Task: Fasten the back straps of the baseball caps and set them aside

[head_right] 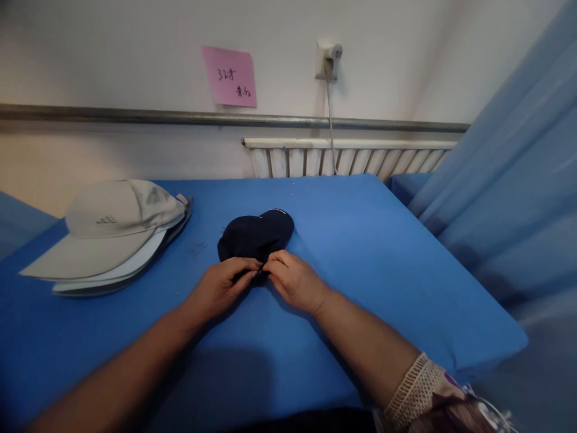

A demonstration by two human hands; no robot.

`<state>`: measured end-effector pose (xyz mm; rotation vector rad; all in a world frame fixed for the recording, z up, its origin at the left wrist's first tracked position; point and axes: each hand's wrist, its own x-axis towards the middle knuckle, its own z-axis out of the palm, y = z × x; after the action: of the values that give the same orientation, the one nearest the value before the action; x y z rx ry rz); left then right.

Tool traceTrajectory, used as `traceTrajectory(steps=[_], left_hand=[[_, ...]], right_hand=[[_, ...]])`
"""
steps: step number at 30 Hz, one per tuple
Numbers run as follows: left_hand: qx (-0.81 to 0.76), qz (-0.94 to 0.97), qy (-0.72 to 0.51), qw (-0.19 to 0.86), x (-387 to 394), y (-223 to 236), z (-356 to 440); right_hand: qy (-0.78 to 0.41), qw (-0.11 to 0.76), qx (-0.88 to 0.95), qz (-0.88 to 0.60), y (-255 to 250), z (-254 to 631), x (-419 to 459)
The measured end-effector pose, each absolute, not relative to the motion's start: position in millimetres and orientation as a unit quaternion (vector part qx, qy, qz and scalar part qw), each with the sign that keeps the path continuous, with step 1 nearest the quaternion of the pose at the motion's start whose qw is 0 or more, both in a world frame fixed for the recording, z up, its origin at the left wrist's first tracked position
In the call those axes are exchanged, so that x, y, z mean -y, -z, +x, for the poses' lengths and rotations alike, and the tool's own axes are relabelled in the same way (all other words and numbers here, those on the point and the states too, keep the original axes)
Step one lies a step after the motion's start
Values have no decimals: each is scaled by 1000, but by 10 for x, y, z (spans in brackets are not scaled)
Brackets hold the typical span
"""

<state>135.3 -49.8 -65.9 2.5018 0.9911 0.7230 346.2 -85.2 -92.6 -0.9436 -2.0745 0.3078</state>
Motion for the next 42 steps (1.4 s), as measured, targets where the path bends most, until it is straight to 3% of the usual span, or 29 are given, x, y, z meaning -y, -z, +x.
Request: traceTrajectory(steps=[13,22,32,42], left_hand=[[-347,883,-241,203,540,679,1446],[-352,877,-262,193,535,720,1483],[-409,823,-244,310,556,723,1512],[-381,783,-242,428,521,651,1518]], right_hand=[[-161,428,741,-492,961,3405,839],[-198,402,745,-494,969,3423,817],[-246,387,749,-479,964,3482,793],[-291,428,725,-454,1035,3482,761]])
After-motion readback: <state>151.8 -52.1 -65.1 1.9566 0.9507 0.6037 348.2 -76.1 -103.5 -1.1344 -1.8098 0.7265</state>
